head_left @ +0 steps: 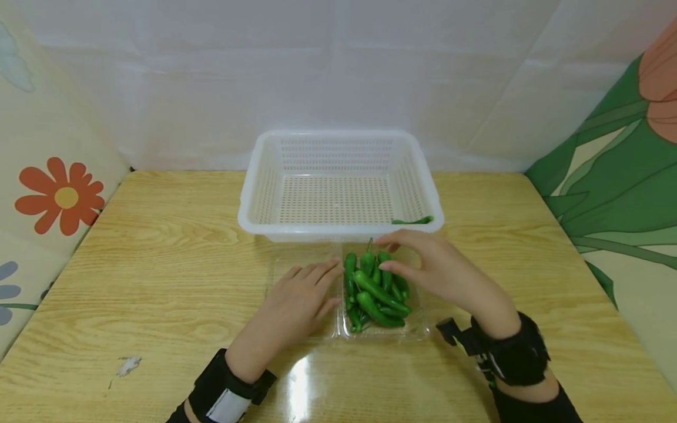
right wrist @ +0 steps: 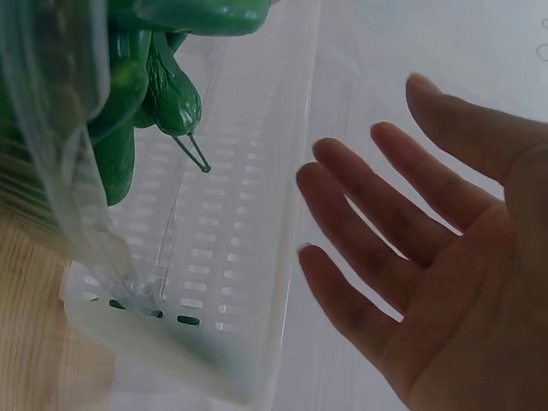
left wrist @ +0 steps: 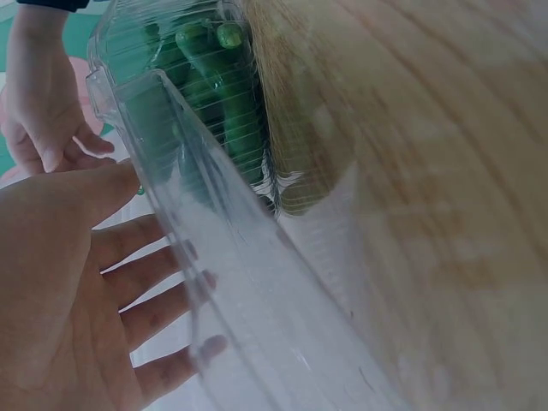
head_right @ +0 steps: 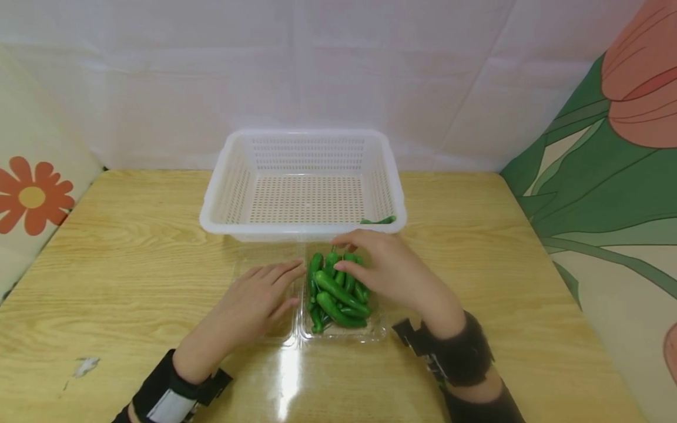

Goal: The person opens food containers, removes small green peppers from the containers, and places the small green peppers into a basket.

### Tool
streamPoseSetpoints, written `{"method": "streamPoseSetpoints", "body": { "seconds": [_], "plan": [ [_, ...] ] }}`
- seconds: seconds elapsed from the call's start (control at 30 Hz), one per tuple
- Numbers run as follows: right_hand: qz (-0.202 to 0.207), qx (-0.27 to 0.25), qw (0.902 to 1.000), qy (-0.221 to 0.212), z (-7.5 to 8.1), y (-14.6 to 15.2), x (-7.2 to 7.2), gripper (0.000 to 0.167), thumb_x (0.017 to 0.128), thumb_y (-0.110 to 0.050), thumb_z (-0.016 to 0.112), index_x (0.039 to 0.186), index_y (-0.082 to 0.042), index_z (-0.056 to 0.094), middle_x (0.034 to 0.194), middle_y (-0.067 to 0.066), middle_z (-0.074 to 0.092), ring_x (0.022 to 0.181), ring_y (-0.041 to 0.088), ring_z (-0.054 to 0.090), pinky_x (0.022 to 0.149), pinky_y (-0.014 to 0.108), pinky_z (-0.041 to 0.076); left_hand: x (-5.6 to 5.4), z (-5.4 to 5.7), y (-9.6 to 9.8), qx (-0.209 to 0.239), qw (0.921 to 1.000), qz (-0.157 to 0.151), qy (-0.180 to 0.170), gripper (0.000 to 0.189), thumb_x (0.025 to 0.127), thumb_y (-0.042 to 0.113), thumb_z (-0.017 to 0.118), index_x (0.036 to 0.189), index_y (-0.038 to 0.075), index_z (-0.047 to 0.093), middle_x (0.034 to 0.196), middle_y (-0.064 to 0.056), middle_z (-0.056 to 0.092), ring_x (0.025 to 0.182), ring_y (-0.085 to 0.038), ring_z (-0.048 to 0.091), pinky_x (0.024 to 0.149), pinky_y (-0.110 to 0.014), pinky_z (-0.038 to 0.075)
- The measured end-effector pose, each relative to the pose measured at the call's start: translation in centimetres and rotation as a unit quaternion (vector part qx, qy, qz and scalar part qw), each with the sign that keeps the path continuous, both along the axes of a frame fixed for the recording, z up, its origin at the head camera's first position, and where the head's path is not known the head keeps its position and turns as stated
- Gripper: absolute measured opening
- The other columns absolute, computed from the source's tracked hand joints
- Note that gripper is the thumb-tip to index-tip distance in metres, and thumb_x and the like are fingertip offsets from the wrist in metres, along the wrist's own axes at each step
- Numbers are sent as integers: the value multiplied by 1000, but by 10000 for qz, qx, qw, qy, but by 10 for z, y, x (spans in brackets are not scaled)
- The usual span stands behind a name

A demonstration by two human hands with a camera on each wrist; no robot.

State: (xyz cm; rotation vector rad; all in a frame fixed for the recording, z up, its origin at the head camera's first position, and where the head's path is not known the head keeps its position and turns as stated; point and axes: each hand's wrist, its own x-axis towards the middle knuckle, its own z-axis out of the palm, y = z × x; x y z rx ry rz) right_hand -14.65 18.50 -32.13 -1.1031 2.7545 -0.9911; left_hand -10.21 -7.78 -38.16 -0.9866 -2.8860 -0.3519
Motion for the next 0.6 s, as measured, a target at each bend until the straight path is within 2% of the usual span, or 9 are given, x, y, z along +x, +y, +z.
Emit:
{"method": "streamPoseSetpoints", "body": {
  "seconds": [0.13,0.23,0.6],
  "plan": [
    [-38,358,9985,-410,-1,-5,1,45,87,-16,78,128,-7,63,121,5,67,109,23,62,96,46,51,1,0,-1,47,10000,-9,69,56,100,39,56,146,9,47,151,-8,45,133,-26,48,108,-47,41],
    [-40,620,9965,-559,-3,-9,2,50,86,-20,78,131,-8,61,124,5,65,111,23,61,96,46,51,1,0,-1,37,10000,3,80,56,100,38,57,147,9,47,151,-7,45,133,-26,48,107,-46,42],
    [-24,1103,9913,-712,-5,-13,10,55,84,-18,81,134,-9,59,130,6,62,117,25,59,99,46,50,1,1,0,22,9999,-29,113,56,100,39,56,146,9,47,151,-8,45,133,-26,48,108,-46,42]
  ]
}}
